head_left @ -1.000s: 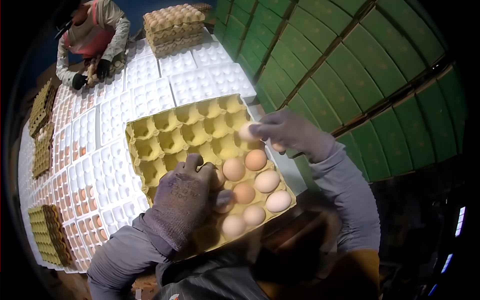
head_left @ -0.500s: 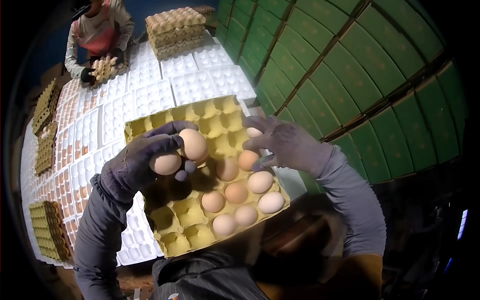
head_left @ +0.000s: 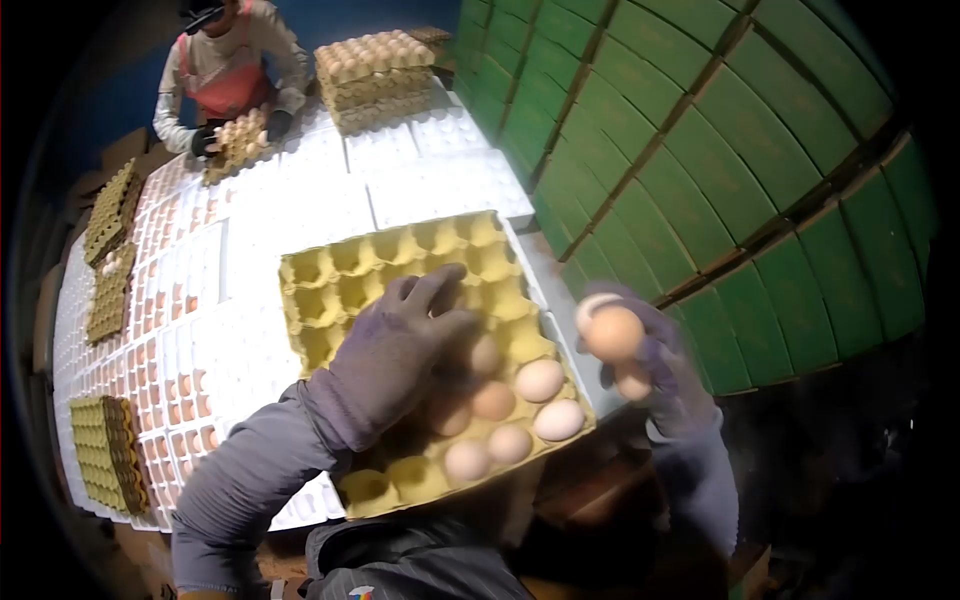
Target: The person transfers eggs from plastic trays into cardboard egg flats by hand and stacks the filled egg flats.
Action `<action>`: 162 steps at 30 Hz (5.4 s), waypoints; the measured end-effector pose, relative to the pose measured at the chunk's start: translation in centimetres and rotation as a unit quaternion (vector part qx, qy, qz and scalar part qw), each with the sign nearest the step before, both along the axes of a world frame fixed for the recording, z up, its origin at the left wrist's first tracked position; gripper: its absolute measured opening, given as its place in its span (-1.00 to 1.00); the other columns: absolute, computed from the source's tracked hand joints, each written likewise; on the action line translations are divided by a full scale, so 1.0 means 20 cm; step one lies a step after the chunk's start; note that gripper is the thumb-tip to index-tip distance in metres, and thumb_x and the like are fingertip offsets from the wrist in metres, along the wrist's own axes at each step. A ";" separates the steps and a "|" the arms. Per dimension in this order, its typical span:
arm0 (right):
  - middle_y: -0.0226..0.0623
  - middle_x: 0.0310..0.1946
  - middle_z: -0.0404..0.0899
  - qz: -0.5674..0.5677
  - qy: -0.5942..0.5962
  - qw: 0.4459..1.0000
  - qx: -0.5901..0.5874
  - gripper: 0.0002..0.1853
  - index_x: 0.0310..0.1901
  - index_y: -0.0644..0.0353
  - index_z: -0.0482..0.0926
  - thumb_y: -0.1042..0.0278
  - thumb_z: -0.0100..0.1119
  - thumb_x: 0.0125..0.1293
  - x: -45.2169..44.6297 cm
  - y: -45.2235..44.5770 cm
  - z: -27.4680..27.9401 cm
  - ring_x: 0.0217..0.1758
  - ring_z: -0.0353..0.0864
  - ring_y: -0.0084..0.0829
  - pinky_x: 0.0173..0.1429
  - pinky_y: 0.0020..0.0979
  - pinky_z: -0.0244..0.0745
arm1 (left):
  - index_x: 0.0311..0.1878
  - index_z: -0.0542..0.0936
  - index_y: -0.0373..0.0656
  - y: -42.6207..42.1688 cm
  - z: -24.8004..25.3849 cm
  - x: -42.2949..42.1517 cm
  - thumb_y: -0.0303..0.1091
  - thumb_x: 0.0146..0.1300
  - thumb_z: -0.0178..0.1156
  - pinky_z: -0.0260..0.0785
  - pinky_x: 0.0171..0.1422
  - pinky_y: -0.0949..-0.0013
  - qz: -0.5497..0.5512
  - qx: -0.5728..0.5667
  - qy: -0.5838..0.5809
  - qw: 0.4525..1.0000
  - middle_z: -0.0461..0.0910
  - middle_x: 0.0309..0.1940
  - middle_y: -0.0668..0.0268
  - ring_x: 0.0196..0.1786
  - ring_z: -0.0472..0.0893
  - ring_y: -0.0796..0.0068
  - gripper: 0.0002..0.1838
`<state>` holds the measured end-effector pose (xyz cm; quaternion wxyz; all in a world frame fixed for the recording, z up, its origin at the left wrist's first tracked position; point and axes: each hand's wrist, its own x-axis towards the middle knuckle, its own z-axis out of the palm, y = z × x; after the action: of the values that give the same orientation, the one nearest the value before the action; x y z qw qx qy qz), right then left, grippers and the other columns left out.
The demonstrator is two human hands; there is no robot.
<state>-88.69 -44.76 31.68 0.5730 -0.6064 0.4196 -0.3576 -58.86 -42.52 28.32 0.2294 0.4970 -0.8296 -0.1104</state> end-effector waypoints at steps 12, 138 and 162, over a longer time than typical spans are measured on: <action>-0.11 0.05 0.58 0.011 0.070 0.997 0.030 -0.30 0.02 0.39 0.61 -0.17 0.40 0.11 0.76 0.20 0.06 -0.15 0.73 -0.28 -0.05 -0.28 0.67 | 0.12 0.65 -0.08 0.51 -0.23 0.97 -0.36 -0.08 0.67 0.54 0.33 0.10 0.090 -0.151 0.319 0.931 0.26 0.43 -0.03 0.33 0.54 0.08 -0.38; -0.02 0.10 0.51 0.321 0.390 0.818 -0.275 -0.62 0.13 0.02 0.57 0.25 0.28 0.28 1.82 1.34 -1.28 -0.05 0.60 -0.08 -0.08 -0.08 0.61 | 0.18 0.62 0.04 1.75 -1.14 1.40 -0.11 0.19 0.45 0.55 0.12 0.05 0.257 0.170 0.016 0.951 0.45 0.29 0.11 0.09 0.62 0.03 -0.51; -0.13 0.16 0.50 -0.034 0.487 0.729 -0.480 -0.65 -0.04 0.05 0.61 0.31 0.44 0.12 0.81 0.86 -0.34 0.28 0.49 -0.07 0.43 0.22 0.31 | 0.57 0.09 -0.42 0.89 -0.67 0.62 -0.45 0.45 0.21 -0.07 0.70 0.18 0.176 0.141 0.536 0.813 0.16 0.55 -0.15 0.66 0.08 0.13 -0.26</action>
<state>-72.41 -27.53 24.96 -0.0896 -0.8768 0.4339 -0.1867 -46.44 -24.70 14.96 0.5808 0.5232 -0.4490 -0.4329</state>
